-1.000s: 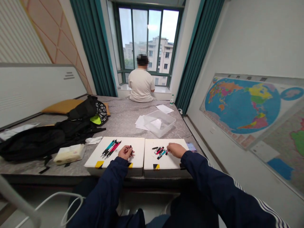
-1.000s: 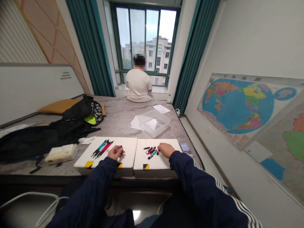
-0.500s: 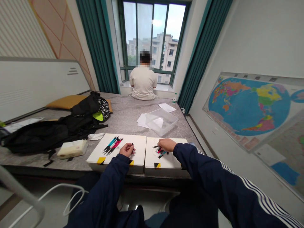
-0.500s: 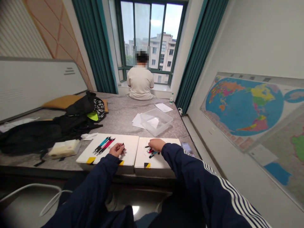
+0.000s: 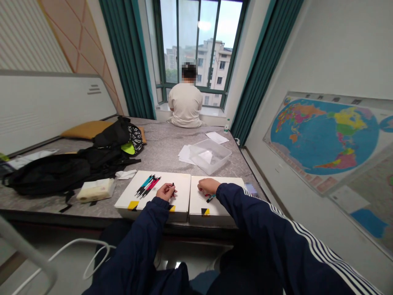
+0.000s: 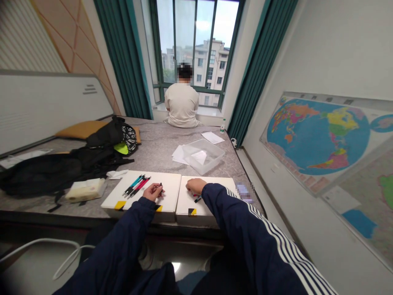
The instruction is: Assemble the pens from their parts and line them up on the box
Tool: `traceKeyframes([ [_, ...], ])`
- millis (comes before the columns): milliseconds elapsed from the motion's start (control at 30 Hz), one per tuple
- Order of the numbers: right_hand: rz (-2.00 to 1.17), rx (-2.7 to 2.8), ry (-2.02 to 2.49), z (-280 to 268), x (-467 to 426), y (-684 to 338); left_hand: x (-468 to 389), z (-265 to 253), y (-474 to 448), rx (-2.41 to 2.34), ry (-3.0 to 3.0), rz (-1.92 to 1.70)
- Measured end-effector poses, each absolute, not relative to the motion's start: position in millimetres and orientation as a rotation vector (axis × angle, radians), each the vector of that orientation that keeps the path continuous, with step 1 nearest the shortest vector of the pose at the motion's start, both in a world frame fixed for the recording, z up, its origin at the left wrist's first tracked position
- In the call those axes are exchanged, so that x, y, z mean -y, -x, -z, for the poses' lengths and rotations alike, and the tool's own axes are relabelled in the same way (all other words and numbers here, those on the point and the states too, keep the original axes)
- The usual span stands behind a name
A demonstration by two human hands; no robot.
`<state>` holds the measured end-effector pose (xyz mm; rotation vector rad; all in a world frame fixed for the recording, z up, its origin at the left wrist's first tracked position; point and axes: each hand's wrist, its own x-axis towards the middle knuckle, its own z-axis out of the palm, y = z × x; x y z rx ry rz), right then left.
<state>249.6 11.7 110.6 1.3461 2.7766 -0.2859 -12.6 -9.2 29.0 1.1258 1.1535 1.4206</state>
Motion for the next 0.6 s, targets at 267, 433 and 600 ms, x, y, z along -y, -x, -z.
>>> traceKeyframes([
  [267,0.283,-2.643,-1.282,-118.7,-20.0,-240.6,5.3,-31.7,17.3,-1.141,-1.127,-1.343],
  [433,0.3,-2.624,-1.324,-119.6,-14.7,-244.9,4.7,-30.6,19.8,-1.133,-1.145,-1.34],
  [600,0.194,-2.641,-1.25,-113.8,-14.4,-243.2,2.8,-26.9,19.7,-1.122,-1.138,-1.334],
])
